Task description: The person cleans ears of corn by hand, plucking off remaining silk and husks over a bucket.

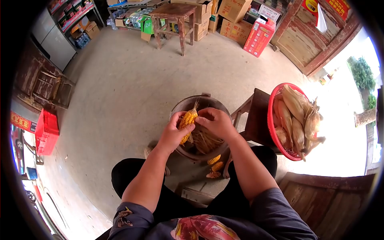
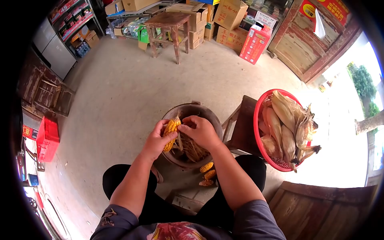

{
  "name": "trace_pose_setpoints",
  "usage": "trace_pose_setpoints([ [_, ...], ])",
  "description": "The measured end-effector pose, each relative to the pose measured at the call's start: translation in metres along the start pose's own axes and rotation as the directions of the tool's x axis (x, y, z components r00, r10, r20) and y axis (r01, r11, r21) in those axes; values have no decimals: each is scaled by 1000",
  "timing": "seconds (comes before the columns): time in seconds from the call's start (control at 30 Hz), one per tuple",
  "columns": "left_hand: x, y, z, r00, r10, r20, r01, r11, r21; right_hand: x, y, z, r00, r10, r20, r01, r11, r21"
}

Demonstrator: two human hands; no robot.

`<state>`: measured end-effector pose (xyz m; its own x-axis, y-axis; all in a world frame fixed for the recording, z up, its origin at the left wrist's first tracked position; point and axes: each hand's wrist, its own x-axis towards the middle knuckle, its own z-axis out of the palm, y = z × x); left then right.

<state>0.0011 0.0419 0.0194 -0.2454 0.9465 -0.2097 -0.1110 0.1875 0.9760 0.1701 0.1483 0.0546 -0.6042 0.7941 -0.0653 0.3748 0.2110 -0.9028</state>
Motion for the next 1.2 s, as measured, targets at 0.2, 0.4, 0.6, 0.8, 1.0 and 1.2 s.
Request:
trace_pose_setpoints([
  [0.2, 0, 0, 0, 1000, 28, -14, -24, 975, 220, 4, 12, 2, 981, 168, 95, -186, 957, 224],
  [0.4, 1, -5, 1, 999, 42, -11, -41, 996, 74, 4, 26, 12, 997, -59, -53, 50, 988, -148],
  [0.6, -2, 6, 0, 999, -40, 17, 43, 973, -225, 10, 41, 15, 1000, 27, 8, -20, 900, -436],
  [0.8, -2, 6, -1, 999, -46, 7, 47, 972, -232, 8, 25, 9, 997, -21, 72, 6, 979, 202],
  [1.0, 1, -1, 1, 1000, 2, 6, -1, 998, -61, 5, 17, 5, 999, -23, 32, 17, 983, 182],
  [1.2, 4, -9, 1, 1000, 22, -2, -22, 1000, -5, 3, 19, 9, 995, -87, 43, 87, 996, 0],
])
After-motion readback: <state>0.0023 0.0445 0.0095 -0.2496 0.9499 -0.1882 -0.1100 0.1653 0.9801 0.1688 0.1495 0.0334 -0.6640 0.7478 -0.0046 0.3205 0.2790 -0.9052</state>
